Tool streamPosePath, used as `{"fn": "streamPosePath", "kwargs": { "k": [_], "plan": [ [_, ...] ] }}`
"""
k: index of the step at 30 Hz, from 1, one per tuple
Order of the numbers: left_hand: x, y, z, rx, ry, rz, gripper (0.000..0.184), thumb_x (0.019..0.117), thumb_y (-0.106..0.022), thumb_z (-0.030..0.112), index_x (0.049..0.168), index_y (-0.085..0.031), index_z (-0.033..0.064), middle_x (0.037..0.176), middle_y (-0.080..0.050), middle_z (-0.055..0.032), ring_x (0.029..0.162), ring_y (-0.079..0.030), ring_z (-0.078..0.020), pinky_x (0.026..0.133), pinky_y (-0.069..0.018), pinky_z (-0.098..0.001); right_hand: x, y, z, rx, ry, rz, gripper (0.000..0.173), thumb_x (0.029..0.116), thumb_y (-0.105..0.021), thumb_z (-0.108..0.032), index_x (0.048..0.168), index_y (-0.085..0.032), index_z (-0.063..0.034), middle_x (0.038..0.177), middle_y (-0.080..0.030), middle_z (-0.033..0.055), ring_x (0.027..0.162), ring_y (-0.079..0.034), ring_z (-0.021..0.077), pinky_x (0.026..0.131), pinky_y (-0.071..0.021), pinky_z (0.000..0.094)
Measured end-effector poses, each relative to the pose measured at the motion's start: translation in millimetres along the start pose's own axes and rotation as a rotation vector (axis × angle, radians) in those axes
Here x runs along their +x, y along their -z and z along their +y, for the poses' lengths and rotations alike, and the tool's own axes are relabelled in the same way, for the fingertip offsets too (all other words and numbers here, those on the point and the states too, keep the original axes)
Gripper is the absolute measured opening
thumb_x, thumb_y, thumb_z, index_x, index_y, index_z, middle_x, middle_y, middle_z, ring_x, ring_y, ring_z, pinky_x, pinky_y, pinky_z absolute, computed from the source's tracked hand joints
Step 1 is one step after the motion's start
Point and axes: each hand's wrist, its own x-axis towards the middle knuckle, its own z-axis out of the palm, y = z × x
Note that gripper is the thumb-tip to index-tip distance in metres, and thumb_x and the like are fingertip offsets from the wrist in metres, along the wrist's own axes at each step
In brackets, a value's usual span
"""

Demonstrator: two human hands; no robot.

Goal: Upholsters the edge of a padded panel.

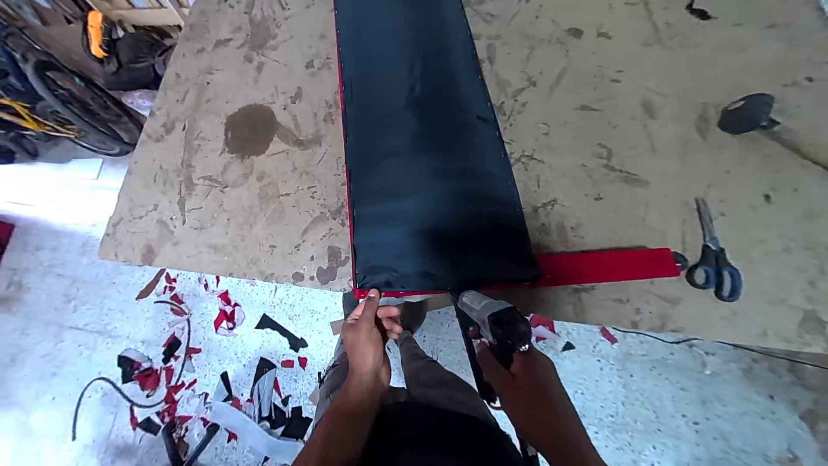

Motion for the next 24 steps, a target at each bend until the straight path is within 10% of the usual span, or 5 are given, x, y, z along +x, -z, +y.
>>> {"fn": "streamPosePath", "kwargs": {
  "k": [12, 19, 24],
  "plan": [
    [16.7, 15.3, -6.7, 0.019, -0.135, 0.215, 0.018, 0.0982, -0.065, 0.002, 0.085, -0.067, -0.0095, 0.06, -0.063, -0.0121, 0.047, -0.059, -0.0162, 0.048, -0.0533, -0.0275, 0.7, -0.3, -10.5, 0.051, -0.08, -0.03, 0.028, 0.0974, -0.058, -0.031, 0.12, -0.066, -0.0163, 0.084, -0.07, -0.0035, 0.063, -0.067, 0.0115, 0.056, -0.0599, 0.0376],
    [57.1, 52.7, 2.7, 0.353, 0.069, -0.126, 0.054, 0.1088, -0.048, 0.04, 0.087, -0.069, -0.0042, 0.065, -0.068, -0.0113, 0.058, -0.066, -0.0193, 0.057, -0.0553, -0.0321, -3.2, -15.4, -39.9, 0.053, -0.183, 0.034, 0.027, 0.0982, -0.057, -0.029, 0.119, -0.067, -0.0159, 0.074, -0.068, -0.0031, 0.058, -0.067, 0.0134, 0.053, -0.0599, 0.0378],
    [74.1, 63.1, 30.0, 0.646, 0.126, -0.271, 0.045, 0.1055, -0.057, 0.038, 0.086, -0.074, 0.0009, 0.071, -0.074, -0.0062, 0.061, -0.069, -0.0156, 0.063, -0.0575, -0.0326, -6.0, -33.6, -74.3, 0.066, -0.252, 0.094, 0.027, 0.099, -0.056, -0.027, 0.121, -0.065, -0.0133, 0.073, -0.069, -0.0004, 0.055, -0.067, 0.0158, 0.049, -0.0596, 0.0364]
  ]
}}
